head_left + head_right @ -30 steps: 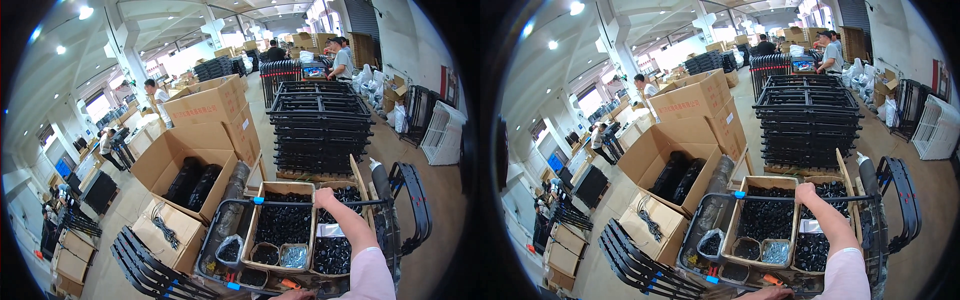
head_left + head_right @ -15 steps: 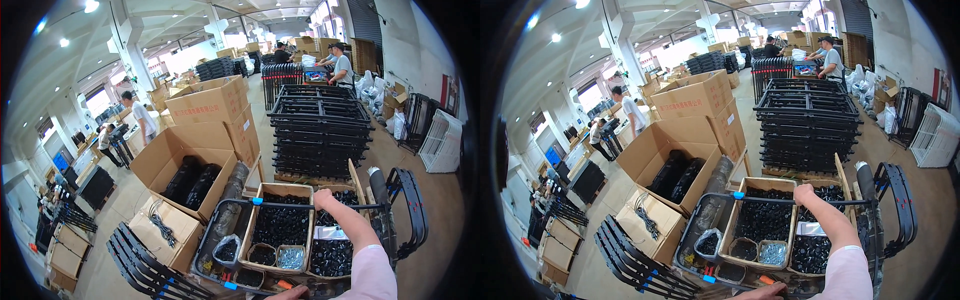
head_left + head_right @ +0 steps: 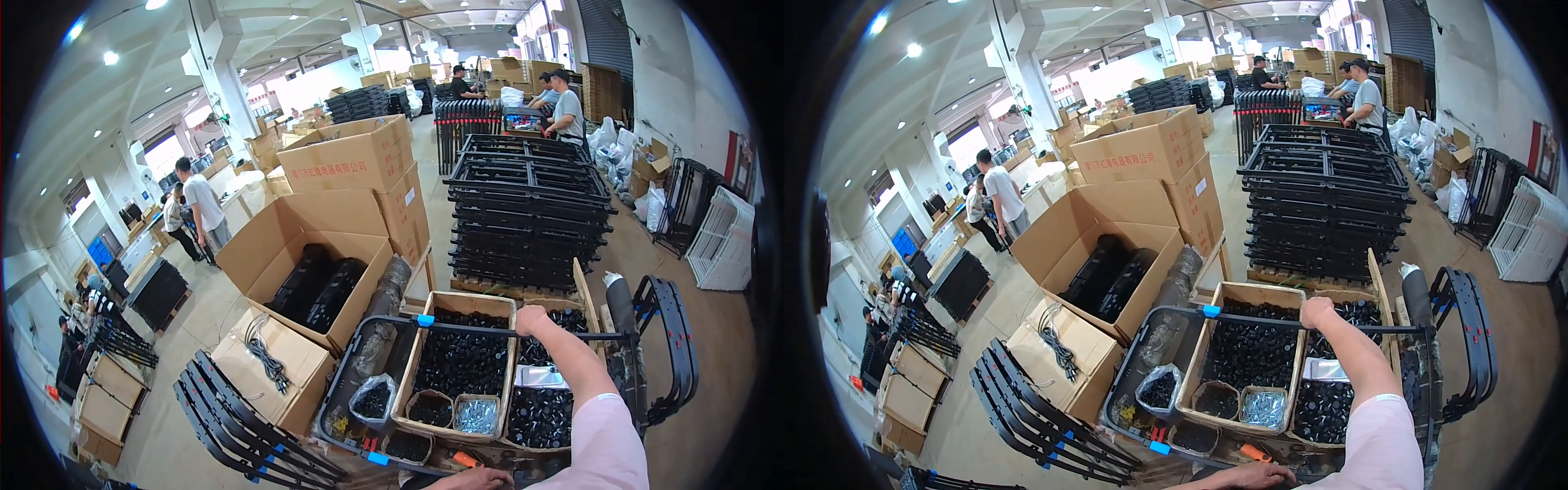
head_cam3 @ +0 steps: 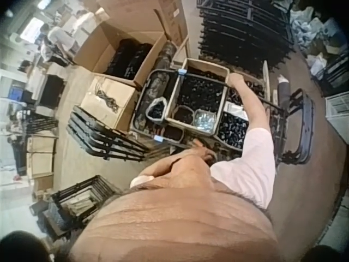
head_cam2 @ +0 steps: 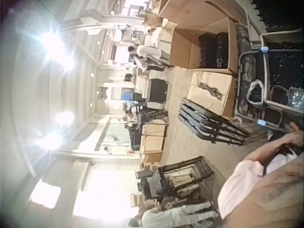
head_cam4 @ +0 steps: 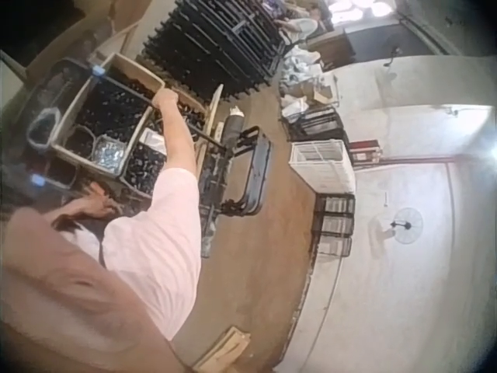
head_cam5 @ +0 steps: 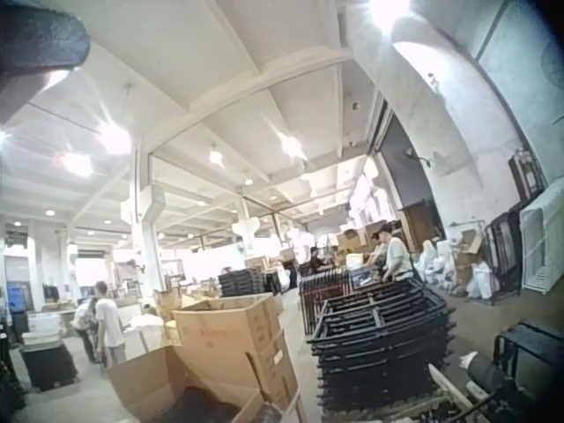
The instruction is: Assembling the motor housing and electrical components of a treadmill using manual and power tools.
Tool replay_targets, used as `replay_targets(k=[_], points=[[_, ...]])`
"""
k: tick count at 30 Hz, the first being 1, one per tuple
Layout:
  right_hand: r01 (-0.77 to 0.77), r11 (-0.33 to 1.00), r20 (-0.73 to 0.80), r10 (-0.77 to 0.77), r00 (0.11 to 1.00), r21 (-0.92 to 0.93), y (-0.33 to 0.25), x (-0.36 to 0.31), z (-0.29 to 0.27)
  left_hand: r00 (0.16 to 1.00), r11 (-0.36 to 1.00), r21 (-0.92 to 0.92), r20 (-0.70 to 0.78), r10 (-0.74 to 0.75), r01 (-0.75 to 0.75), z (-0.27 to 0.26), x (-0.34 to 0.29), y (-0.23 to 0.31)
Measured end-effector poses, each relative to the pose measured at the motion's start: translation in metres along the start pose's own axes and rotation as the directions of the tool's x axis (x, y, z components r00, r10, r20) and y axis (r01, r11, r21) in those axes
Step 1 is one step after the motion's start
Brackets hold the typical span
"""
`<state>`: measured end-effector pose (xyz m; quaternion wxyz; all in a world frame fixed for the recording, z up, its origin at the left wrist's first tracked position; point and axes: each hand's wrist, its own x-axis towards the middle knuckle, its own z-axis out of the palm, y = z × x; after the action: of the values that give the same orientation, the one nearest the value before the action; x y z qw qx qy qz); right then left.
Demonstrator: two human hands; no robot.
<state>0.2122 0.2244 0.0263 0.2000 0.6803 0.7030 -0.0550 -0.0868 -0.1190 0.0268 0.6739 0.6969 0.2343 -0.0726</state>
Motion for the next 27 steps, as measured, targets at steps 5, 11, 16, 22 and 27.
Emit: replay_targets(k=[5,11,16,22,27], points=[[-0.048,0.998,-0.110,0.051,0.993,0.030,-0.005,-0.004,-0.006,0.998,0.995,0.080,0.028,-0.057,0.054,0.000,0.003,0.010],[-0.029,0.995,-0.012,0.028,1.000,-0.096,0.001,-0.028,0.002,0.956,0.953,0.183,-0.120,0.267,-0.243,0.010,0.022,-0.033],[0.045,0.992,-0.046,-0.051,0.998,-0.116,-0.003,-0.033,-0.006,0.939,0.817,-0.576,-0.267,-0.219,0.027,0.034,0.025,-0.071],[0.044,0.992,-0.048,-0.050,0.998,-0.115,0.004,-0.029,0.007,0.999,0.999,0.008,-0.004,0.049,-0.049,0.001,0.032,-0.052],[-0.051,0.999,-0.220,0.049,0.974,-0.004,0.000,-0.029,0.003,0.963,0.959,0.150,-0.086,0.255,-0.240,0.009,0.053,-0.094]])
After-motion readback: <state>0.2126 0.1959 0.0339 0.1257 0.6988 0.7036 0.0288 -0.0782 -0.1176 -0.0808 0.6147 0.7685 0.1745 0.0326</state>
